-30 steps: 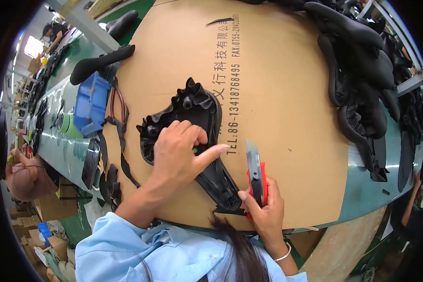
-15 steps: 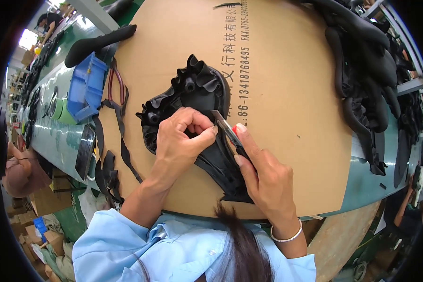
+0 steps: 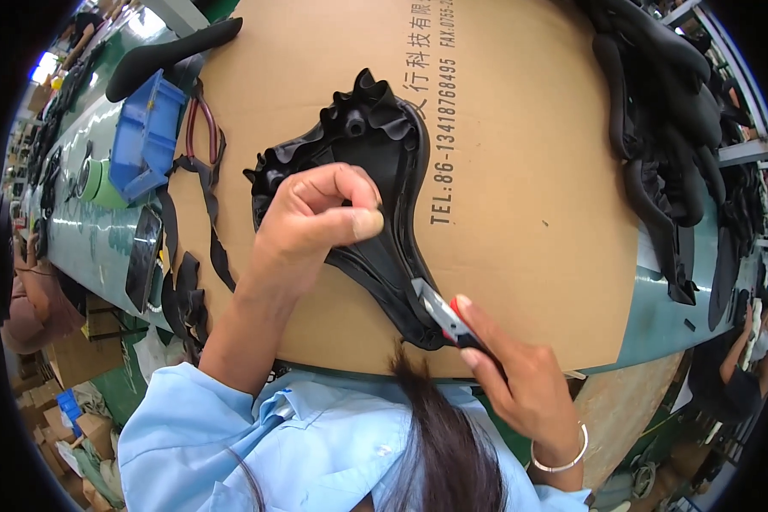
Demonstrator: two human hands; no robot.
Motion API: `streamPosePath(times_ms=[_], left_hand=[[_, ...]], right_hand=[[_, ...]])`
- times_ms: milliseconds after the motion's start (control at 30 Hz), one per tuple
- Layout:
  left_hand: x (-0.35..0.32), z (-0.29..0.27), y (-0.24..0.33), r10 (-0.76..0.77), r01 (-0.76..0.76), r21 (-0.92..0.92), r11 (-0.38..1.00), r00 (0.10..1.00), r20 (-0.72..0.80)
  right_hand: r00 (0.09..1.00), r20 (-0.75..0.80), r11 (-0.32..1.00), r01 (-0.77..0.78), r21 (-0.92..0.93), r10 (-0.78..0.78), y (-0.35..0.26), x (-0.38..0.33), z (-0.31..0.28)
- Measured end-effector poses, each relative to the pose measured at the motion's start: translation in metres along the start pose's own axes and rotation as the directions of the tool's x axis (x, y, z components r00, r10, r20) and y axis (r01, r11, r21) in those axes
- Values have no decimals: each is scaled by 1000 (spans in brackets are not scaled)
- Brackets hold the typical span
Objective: Trim excess material from bicycle seats using a utility knife and sort the finished products onto a conveyor belt.
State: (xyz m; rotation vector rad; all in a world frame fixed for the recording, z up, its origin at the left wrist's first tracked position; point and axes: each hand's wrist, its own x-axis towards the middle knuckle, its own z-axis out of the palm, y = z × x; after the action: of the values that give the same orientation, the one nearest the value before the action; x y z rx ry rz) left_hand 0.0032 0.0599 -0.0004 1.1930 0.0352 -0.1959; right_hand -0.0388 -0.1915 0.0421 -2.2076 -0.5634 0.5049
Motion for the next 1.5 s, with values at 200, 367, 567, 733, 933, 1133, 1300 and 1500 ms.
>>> streamPosePath(times_ms=[200,367,567,733,933,1133,1300,1500], left_hand=[[13,-3,-4,147,-195,-557,807,981,-130],[-13,7,21,239,-615,383,690,692,681],[-12,-25,21,105,-624,774,106,781,616],[-9,-20,14,134,-564,804,190,826,548],[-4,-21,9,181,-570,805,165,820,543],[-6,-24,4,218,-582,797,162,809,546],[-20,-14,0,185,-403,895,190,910,371],[-20,5,3,61,-472,875,105,882,468]], right_hand=[[983,-72,953,-143,268,168,13,-60,39],[852,-449,887,-37,460,269,21,-19,64],[880,-441,918,12,396,179,16,17,58],[840,-477,963,186,-194,-258,13,-11,46],[945,-183,837,136,-531,-270,-2,-2,43],[973,-42,720,140,-679,-229,-13,-9,31],[992,73,651,121,-749,-100,-32,-25,1],[936,254,360,331,-872,-246,-20,-2,-32]])
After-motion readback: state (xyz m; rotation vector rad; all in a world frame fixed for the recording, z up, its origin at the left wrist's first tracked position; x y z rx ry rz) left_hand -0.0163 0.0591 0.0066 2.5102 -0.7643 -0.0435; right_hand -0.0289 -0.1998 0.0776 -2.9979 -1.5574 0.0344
